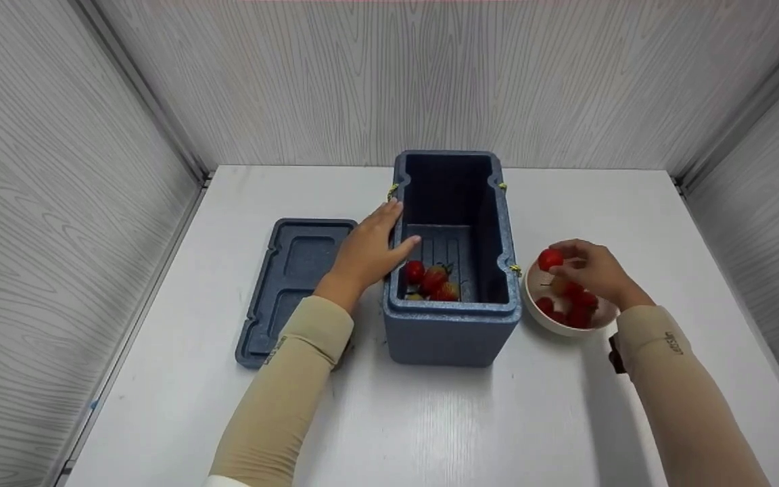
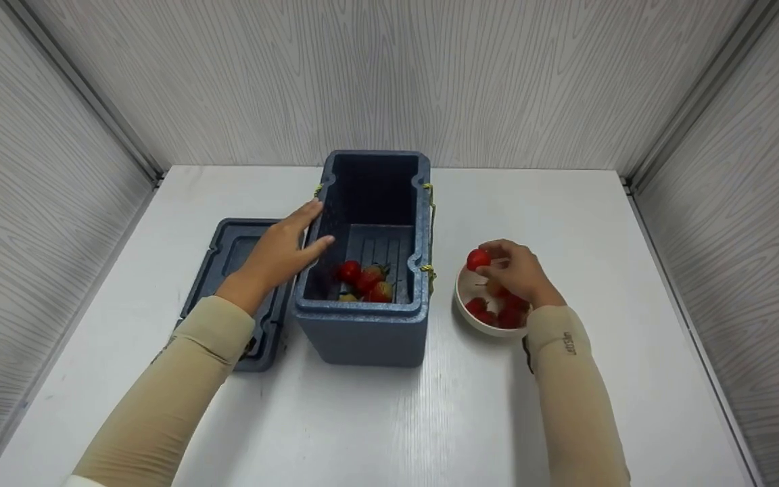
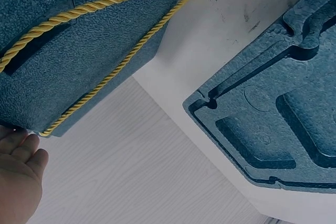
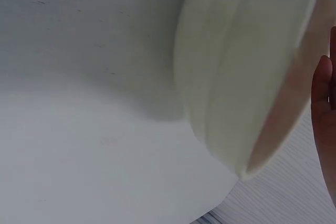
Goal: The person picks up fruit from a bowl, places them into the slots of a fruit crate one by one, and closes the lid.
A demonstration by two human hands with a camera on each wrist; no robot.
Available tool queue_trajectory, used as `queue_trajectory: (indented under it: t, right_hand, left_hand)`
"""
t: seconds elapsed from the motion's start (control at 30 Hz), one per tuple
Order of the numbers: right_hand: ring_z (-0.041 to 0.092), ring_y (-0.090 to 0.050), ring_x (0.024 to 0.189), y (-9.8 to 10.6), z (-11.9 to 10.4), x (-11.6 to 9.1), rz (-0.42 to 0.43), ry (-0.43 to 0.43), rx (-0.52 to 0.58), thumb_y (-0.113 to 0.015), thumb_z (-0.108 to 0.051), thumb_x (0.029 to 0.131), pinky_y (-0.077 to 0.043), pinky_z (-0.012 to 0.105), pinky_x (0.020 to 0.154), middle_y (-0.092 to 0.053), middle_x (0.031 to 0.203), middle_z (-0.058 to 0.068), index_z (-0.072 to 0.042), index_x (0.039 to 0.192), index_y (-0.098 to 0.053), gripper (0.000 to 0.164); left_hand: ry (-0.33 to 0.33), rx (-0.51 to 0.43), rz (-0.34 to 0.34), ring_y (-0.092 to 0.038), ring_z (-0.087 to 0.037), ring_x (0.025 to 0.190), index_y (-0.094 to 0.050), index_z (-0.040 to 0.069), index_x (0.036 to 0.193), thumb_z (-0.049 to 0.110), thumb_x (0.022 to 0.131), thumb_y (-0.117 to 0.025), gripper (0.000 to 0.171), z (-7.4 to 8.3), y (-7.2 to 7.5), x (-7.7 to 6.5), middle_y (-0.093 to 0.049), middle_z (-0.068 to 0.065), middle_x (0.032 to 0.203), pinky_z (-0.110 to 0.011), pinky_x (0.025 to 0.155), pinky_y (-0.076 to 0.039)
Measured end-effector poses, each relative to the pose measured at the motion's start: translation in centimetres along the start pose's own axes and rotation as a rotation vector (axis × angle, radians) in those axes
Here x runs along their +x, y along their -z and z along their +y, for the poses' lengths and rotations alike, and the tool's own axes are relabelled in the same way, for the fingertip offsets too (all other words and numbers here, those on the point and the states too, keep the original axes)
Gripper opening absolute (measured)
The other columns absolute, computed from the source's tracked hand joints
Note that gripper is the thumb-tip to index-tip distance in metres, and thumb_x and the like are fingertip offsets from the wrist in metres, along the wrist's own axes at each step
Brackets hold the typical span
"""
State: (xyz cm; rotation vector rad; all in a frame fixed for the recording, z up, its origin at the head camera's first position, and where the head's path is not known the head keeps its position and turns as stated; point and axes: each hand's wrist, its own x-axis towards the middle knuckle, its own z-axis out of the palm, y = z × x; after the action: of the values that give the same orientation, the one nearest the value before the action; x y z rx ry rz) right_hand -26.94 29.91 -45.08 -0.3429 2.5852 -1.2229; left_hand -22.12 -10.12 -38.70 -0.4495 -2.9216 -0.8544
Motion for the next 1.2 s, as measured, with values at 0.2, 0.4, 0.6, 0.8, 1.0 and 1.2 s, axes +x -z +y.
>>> queue_trajectory:
  t: [0.2, 0.4, 0.6, 0.8, 1.0, 1.2]
  right_hand:
    - [0.039, -0.056, 0.112, 2.2, -2.0, -0.2, 0.075, 0.065, -0.012, -0.068, -0.023, 0.091, -0.049, 0.029, 0.09, -0.054, 0.127, 0.019, -0.001, 0.131, -0.053, 0.048]
    - [0.033, -0.059, 0.11, 4.0, -3.9, 0.1, 0.143, 0.068, -0.005, -0.071, -0.03, 0.087, -0.049, 0.017, 0.082, -0.055, 0.126, 0.013, -0.006, 0.13, -0.056, 0.052]
    - [0.02, -0.062, 0.103, 5.7, -5.8, 0.2, 0.175, 0.108, 0.001, -0.072, -0.031, 0.086, -0.048, 0.016, 0.08, -0.056, 0.125, 0.009, -0.008, 0.129, -0.058, 0.051]
    - [0.011, -0.062, 0.097, 6.6, -7.2, 0.1, 0.196, 0.132, 0.014, -0.072, -0.028, 0.086, -0.048, 0.016, 0.08, -0.058, 0.122, 0.006, -0.009, 0.128, -0.059, 0.048]
    - [0.014, -0.062, 0.099, 7.0, -8.7, 0.3, 0.209, 0.147, -0.021, -0.073, -0.029, 0.086, -0.049, 0.018, 0.082, -0.059, 0.122, 0.007, -0.009, 0.128, -0.059, 0.049]
    - [0.02, -0.06, 0.102, 7.1, -10.7, 0.8, 0.212, 0.185, -0.041, -0.072, -0.029, 0.086, -0.05, 0.021, 0.084, -0.058, 0.123, 0.008, -0.009, 0.129, -0.059, 0.049]
  left_hand:
    - [0.005, 0.004, -0.001, -0.021, -0.021, 0.142, -0.027, 0.011, 0.152, 0.051, 0.096, -0.049, 0.072, 0.0, 0.0, 0.0, -0.023, -0.006, 0.155, -0.041, 0.113, -0.021]
    - [0.004, 0.0, 0.0, -0.021, -0.021, 0.142, -0.026, 0.011, 0.152, 0.05, 0.096, -0.05, 0.072, 0.0, -0.1, -0.1, -0.023, -0.007, 0.155, -0.041, 0.113, -0.021]
    - [-0.003, -0.002, 0.008, -0.021, -0.022, 0.141, -0.027, 0.01, 0.151, 0.05, 0.096, -0.05, 0.072, 0.0, -0.1, -0.1, -0.024, -0.007, 0.155, -0.041, 0.113, -0.021]
    - [-0.004, -0.001, 0.007, -0.021, -0.022, 0.141, -0.028, 0.01, 0.151, 0.049, 0.096, -0.05, 0.071, 0.1, 0.0, 0.0, -0.024, -0.008, 0.155, -0.041, 0.113, -0.021]
    - [-0.004, -0.004, 0.008, -0.022, -0.022, 0.141, -0.027, 0.01, 0.151, 0.049, 0.096, -0.05, 0.071, 0.0, -0.1, -0.1, -0.024, -0.008, 0.155, -0.042, 0.113, -0.021]
    - [0.006, -0.005, -0.002, -0.021, -0.022, 0.141, -0.027, 0.011, 0.152, 0.05, 0.096, -0.049, 0.071, 0.1, 0.0, -0.1, -0.023, -0.007, 0.155, -0.042, 0.113, -0.02]
